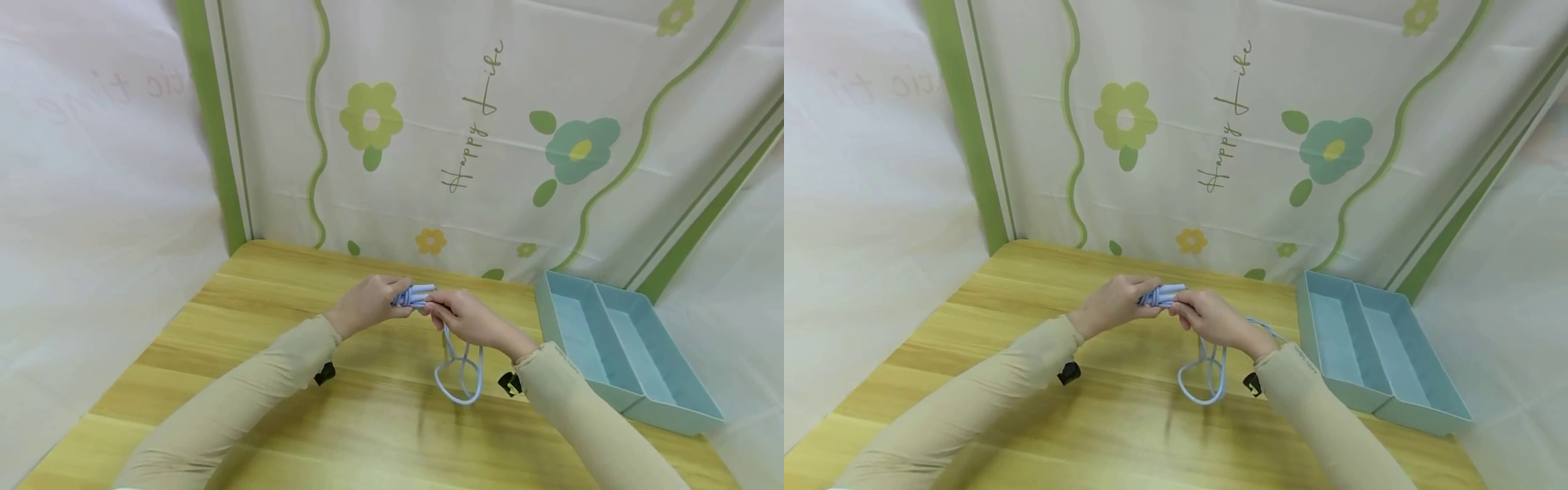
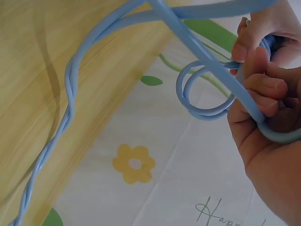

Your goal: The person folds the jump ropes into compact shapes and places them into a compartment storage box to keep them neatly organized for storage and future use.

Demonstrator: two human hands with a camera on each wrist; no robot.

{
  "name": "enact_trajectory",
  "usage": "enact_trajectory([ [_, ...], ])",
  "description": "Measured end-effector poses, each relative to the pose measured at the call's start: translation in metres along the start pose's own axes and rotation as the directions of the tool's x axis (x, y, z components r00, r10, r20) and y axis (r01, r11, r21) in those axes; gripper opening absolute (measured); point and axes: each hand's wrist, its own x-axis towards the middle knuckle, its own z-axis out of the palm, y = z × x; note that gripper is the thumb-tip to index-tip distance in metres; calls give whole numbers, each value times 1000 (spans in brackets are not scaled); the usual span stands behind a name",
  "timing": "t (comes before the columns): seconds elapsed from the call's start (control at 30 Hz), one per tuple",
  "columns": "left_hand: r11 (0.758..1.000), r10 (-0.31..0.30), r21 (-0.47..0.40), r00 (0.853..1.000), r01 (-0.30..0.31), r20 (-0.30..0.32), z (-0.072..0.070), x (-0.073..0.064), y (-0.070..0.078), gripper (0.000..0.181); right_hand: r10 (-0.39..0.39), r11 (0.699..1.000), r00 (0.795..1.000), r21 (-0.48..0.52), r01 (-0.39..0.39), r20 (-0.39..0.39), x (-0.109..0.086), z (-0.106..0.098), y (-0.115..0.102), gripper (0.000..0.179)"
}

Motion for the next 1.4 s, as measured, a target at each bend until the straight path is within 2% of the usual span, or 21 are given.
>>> enact_trajectory([
  [0.1, 1000, 12, 12, 1000, -12, 28, 0, 1, -1, 28, -42, 998, 998, -37, 40, -39, 1, -1, 2, 16],
  [0.17, 1000, 18, 14, 998, -19, 53, 0, 2, -2, 27, -96, 993, 991, -74, 90, -89, 1, -1, 4, 7],
  [0.2, 1000, 22, 17, 997, -23, 68, 0, 2, -2, 27, -132, 988, 984, -96, 121, -116, 1, -1, 5, 3],
  [0.27, 999, 30, 9, 996, -31, 87, -1, 2, -1, 26, -209, 972, 964, -143, 186, -165, 0, 0, 8, 7],
  [0.37, 999, 42, -21, 995, -40, 93, 0, 1, 0, 25, -323, 931, 925, -240, 273, -199, -1, 1, 10, 14],
  [0.43, 998, 50, -39, 995, -46, 89, 0, 1, 0, 24, -383, 890, 903, -340, 304, -196, -2, 2, 11, 14],
  [0.53, 997, 60, -61, 994, -55, 95, 0, 1, 1, 21, -431, 826, 886, -471, 310, -171, -3, 3, 12, 11],
  [0.6, 995, 68, -76, 993, -60, 101, 0, 2, 0, 20, -434, 800, 887, -520, 301, -154, -4, 3, 13, 9],
  [0.83, 990, 79, -123, 989, -63, 128, -2, 4, 0, 21, -409, 758, 905, -596, 265, -118, -3, -5, 14, 15],
  [0.9, 992, 80, -109, 986, -65, 145, -2, 3, 0, 20, -387, 760, 915, -602, 246, -116, -2, -8, 13, 15],
  [1.0, 993, 92, -86, 982, -79, 166, -3, 1, 1, 19, -338, 781, 936, -586, 217, -104, -2, -12, 12, 12],
  [1.1, 991, 110, -95, 981, -95, 161, -2, -2, 2, 20, -302, 787, 949, -585, 194, -92, -2, -12, 12, 10],
  [1.27, 984, 132, -136, 983, -114, 130, 2, -4, 3, 23, -287, 776, 953, -607, 171, -99, 0, -7, 14, 8],
  [1.4, 983, 142, -133, 984, -126, 112, 3, -8, 6, 27, -291, 772, 951, -613, 167, -108, 0, -3, 15, 8],
])
